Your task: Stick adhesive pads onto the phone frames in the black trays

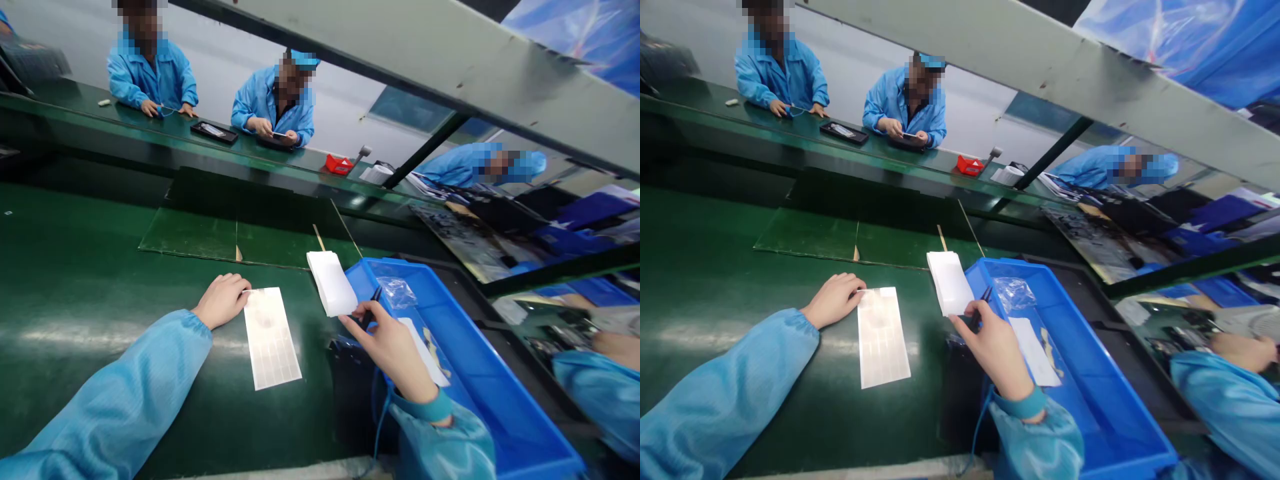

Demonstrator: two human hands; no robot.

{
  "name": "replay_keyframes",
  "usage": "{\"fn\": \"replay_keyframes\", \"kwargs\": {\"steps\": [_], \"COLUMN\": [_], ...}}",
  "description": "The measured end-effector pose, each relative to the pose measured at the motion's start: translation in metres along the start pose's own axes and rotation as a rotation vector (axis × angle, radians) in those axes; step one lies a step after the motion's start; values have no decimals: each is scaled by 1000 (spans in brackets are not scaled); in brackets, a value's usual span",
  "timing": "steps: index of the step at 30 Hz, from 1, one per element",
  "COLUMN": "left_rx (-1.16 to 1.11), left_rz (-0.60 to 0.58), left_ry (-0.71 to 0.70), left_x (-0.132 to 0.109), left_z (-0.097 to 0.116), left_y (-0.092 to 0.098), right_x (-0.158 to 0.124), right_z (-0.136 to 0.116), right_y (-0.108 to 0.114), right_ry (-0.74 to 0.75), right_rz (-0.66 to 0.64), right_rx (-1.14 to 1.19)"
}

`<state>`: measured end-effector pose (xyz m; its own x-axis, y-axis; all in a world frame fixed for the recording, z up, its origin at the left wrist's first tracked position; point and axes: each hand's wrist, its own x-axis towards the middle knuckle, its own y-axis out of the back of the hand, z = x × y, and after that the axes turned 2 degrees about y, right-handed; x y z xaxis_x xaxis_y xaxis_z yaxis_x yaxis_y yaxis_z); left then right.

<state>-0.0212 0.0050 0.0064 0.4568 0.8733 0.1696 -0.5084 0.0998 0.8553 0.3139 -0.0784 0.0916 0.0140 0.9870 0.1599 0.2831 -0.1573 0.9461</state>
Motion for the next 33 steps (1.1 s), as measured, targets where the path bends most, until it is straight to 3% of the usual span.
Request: {"fn": "replay_keyframes", "kwargs": {"steps": [5, 16, 19, 26, 30, 33], "left_rx": [-2, -93, -127, -161, -175, -170], "left_rz": [-1, 32, 34, 20, 30, 44], "left_ry": [9, 43, 54, 67, 77, 83], "left_x": [0, 0, 0, 2, 3, 4], "left_z": [0, 0, 1, 1, -1, -1], "left_y": [1, 3, 4, 3, 1, -1], "right_x": [-19, -13, -6, 26, 21, 13], "right_z": [19, 20, 20, 9, -30, -70], "right_y": [-4, -36, -40, -36, -43, -61], "right_ry": [64, 142, 188, 283, 352, 434], "right_rz": [-279, -326, -286, -60, 105, 46], "right_rx": [-148, -189, -194, -311, -22, 396]}}
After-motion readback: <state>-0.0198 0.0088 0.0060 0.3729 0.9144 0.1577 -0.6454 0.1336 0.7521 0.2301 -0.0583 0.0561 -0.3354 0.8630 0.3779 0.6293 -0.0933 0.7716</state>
